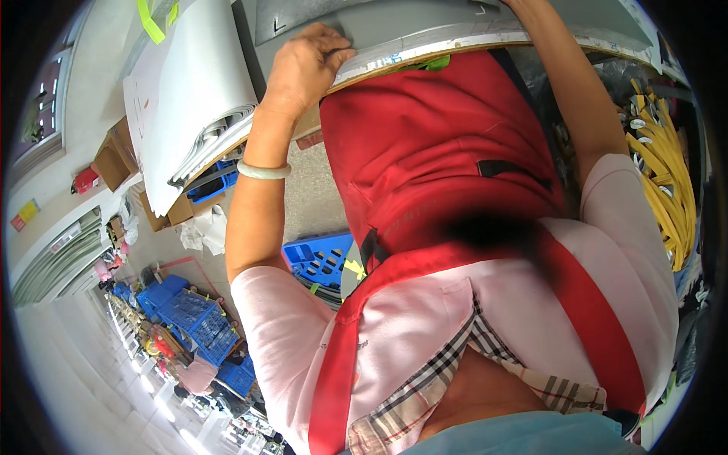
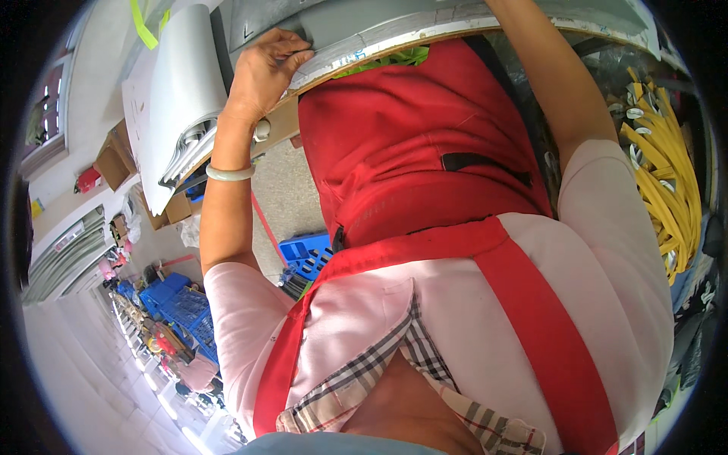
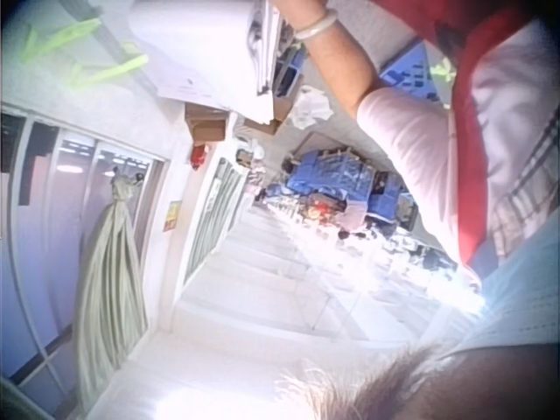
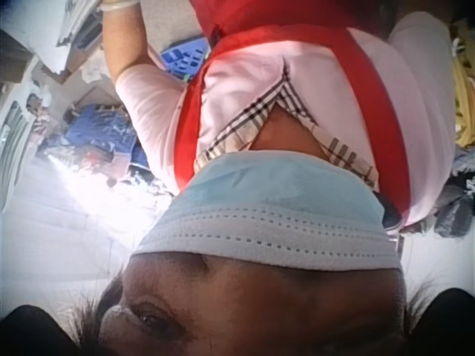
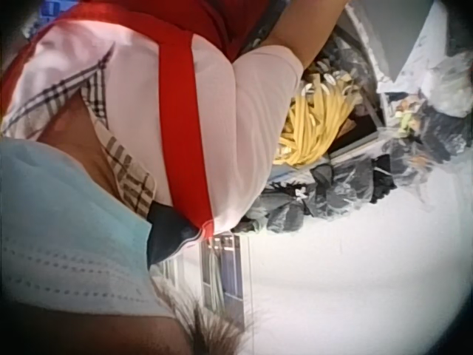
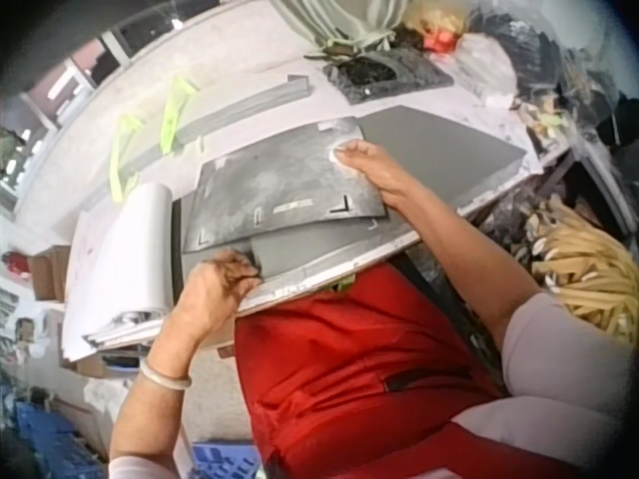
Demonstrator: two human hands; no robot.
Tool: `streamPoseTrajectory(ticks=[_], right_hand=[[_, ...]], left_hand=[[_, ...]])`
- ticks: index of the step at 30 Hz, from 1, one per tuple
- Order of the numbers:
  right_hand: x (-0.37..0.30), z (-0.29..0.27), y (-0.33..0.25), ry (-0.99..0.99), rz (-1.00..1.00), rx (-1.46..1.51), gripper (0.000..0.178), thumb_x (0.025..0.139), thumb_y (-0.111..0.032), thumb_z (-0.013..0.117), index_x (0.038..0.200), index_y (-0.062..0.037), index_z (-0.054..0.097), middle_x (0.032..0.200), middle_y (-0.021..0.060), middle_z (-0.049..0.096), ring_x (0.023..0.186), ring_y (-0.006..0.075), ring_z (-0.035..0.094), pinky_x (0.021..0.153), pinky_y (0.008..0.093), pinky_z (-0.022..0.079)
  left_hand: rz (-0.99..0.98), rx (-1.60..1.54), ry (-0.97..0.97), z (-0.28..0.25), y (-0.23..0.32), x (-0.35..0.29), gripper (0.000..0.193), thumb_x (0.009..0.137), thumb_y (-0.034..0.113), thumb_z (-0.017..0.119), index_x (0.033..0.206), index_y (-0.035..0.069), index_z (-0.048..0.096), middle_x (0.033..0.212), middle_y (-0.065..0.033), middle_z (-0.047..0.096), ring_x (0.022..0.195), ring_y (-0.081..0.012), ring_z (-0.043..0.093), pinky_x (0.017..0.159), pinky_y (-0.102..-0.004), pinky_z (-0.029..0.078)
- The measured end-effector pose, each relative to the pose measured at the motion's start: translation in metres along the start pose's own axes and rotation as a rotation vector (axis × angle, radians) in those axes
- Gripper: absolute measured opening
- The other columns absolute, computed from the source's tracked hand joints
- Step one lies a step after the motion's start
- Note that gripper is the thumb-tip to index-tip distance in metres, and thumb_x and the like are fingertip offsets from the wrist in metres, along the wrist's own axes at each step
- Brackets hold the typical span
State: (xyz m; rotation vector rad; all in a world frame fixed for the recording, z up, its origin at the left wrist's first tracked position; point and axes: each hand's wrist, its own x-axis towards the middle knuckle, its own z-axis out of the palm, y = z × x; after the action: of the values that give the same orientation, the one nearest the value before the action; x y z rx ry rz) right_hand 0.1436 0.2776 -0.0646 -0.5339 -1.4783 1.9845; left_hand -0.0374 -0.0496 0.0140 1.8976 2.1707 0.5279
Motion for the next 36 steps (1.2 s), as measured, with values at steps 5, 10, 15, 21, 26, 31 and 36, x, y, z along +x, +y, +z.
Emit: streamPoseTrajectory(ticks=[5, 10, 15, 21, 26, 31, 36], right_hand=[[-0.005, 0.002, -0.008, 0.034, 0.039, -0.004, 0.013, 0.098, -0.017, 0.071, 0.107, -0.0091, 0.066, 0.096, 0.0003, 0.068, 0.085, 0.0107, 0.065, 0.077, 0.0256, 0.055], [-0.002, 0.009, -0.025, 0.053, -0.012, 0.148, 0.017, 0.099, -0.016, 0.069, 0.114, -0.007, 0.067, 0.101, 0.003, 0.071, 0.091, 0.013, 0.067, 0.081, 0.0275, 0.056], [-0.01, 0.007, -0.081, 0.135, -0.223, 0.004, 0.018, 0.101, -0.016, 0.067, 0.116, -0.0062, 0.066, 0.104, 0.0031, 0.071, 0.092, 0.0134, 0.068, 0.084, 0.027, 0.055], [-0.034, 0.002, -0.15, 0.232, -0.395, -0.178, 0.031, 0.103, -0.024, 0.065, 0.127, -0.0047, 0.065, 0.121, 0.0042, 0.068, 0.111, 0.0135, 0.064, 0.1, 0.0291, 0.049], [-0.066, -0.007, -0.187, 0.325, -0.475, -0.201, 0.032, 0.103, -0.023, 0.064, 0.126, -0.0006, 0.062, 0.12, 0.0096, 0.069, 0.109, 0.0181, 0.066, 0.097, 0.0319, 0.053], [-0.082, 0.029, -0.154, 0.185, -0.299, 0.075, 0.036, 0.106, -0.027, 0.059, 0.133, -0.0027, 0.058, 0.126, 0.0114, 0.065, 0.114, 0.0208, 0.063, 0.101, 0.0361, 0.051], [-0.087, -0.026, -0.126, 0.304, -0.2, -0.001, 0.04, 0.107, -0.028, 0.057, 0.139, -0.0026, 0.056, 0.131, 0.0103, 0.063, 0.119, 0.0204, 0.06, 0.103, 0.0368, 0.049]], left_hand=[[0.058, 0.121, 0.018, 0.008, 0.012, -0.003, 0.024, 0.091, 0.015, 0.07, 0.112, 0.004, 0.074, 0.12, -0.0106, 0.069, 0.101, -0.0333, 0.07, 0.089, -0.0388, 0.056], [0.237, 0.193, 0.025, 0.033, 0.044, 0.045, 0.038, 0.086, 0.014, 0.069, 0.124, 0.008, 0.067, 0.132, -0.0141, 0.064, 0.119, -0.0357, 0.062, 0.1, -0.0432, 0.052], [0.457, 0.206, 0.183, 0.095, 0.13, 0.145, 0.018, 0.086, 0.011, 0.062, 0.096, 0.001, 0.073, 0.097, -0.0199, 0.073, 0.089, -0.0373, 0.072, 0.074, -0.0466, 0.059], [0.492, -0.043, 0.858, 0.117, 0.122, 0.238, 0.019, 0.087, 0.01, 0.061, 0.096, -0.002, 0.073, 0.095, -0.0229, 0.073, 0.084, -0.0365, 0.072, 0.071, -0.0461, 0.058], [0.098, 0.16, 0.728, -0.022, -0.043, 0.212, 0.025, 0.095, 0.015, 0.055, 0.101, -0.001, 0.073, 0.101, -0.0244, 0.072, 0.091, -0.0377, 0.071, 0.076, -0.0472, 0.057], [-0.724, 0.93, 0.583, -0.201, -0.344, -0.044, 0.032, 0.103, 0.02, 0.048, 0.106, -0.001, 0.073, 0.106, -0.026, 0.072, 0.097, -0.0389, 0.069, 0.081, -0.0482, 0.055], [-0.921, -0.667, 1.41, -0.175, -0.338, -0.155, 0.025, 0.088, 0.018, 0.072, 0.103, -0.001, 0.067, 0.08, -0.0088, 0.069, 0.068, -0.0172, 0.066, 0.054, -0.0328, 0.052]])
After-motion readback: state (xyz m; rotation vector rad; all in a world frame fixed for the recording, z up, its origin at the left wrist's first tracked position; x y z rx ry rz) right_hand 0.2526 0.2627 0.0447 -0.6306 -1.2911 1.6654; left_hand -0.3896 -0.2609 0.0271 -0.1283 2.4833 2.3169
